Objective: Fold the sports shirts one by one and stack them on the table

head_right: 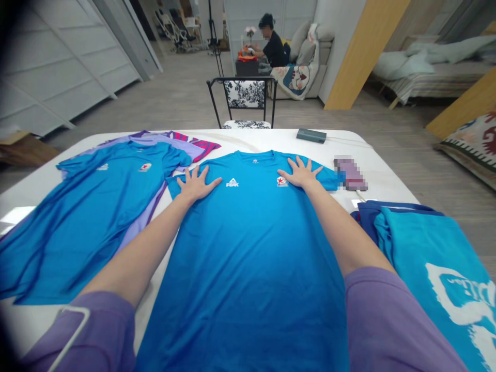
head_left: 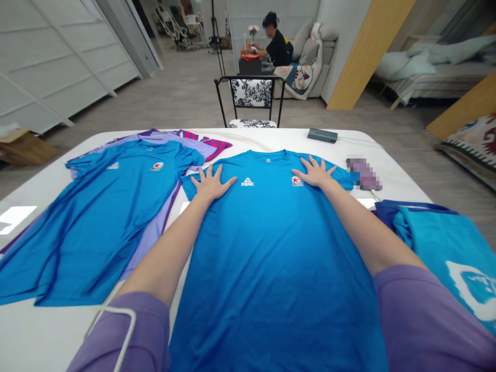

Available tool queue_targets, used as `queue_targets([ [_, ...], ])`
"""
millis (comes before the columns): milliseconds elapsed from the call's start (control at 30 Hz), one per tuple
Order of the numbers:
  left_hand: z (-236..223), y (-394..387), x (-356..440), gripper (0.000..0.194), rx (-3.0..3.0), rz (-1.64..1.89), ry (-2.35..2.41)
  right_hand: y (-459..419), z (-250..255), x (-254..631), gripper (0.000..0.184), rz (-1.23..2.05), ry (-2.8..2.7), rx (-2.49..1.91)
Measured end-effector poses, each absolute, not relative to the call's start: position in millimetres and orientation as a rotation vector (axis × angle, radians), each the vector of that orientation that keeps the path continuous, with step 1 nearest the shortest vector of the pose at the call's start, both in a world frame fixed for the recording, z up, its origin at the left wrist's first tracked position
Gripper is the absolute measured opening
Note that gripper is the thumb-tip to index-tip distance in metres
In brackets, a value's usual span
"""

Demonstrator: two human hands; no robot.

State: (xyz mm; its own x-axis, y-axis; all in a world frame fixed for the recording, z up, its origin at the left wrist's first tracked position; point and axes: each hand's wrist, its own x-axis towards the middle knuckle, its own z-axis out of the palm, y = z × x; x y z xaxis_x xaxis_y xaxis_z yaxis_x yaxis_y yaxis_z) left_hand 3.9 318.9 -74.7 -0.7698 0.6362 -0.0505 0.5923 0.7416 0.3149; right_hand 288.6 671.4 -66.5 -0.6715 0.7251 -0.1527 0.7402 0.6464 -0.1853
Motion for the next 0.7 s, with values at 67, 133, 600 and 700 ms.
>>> queue_targets([
  [67,-66.7,316.9,7.8,0.109,0.982,0.517,2.798,661.7,-64.6,291.8,0.102,-0.317,2.892,1.236],
  [133,-53.6,311.3,26.1,0.098,1.010,0.605,2.850,639.9,-60.0,294.9,0.090,-0.223,3.057,1.190],
  [600,-30.2,42.3,305.7,0.036,0.984,0.619,2.861,394.4,10.3,177.1,0.044,-0.527,3.056,0.292],
  [700,-37.2,-12.1,321.4,0.032,0.868,0.612,2.932,352.0,10.8,122.6,0.046,-0.491,3.022,0.292],
])
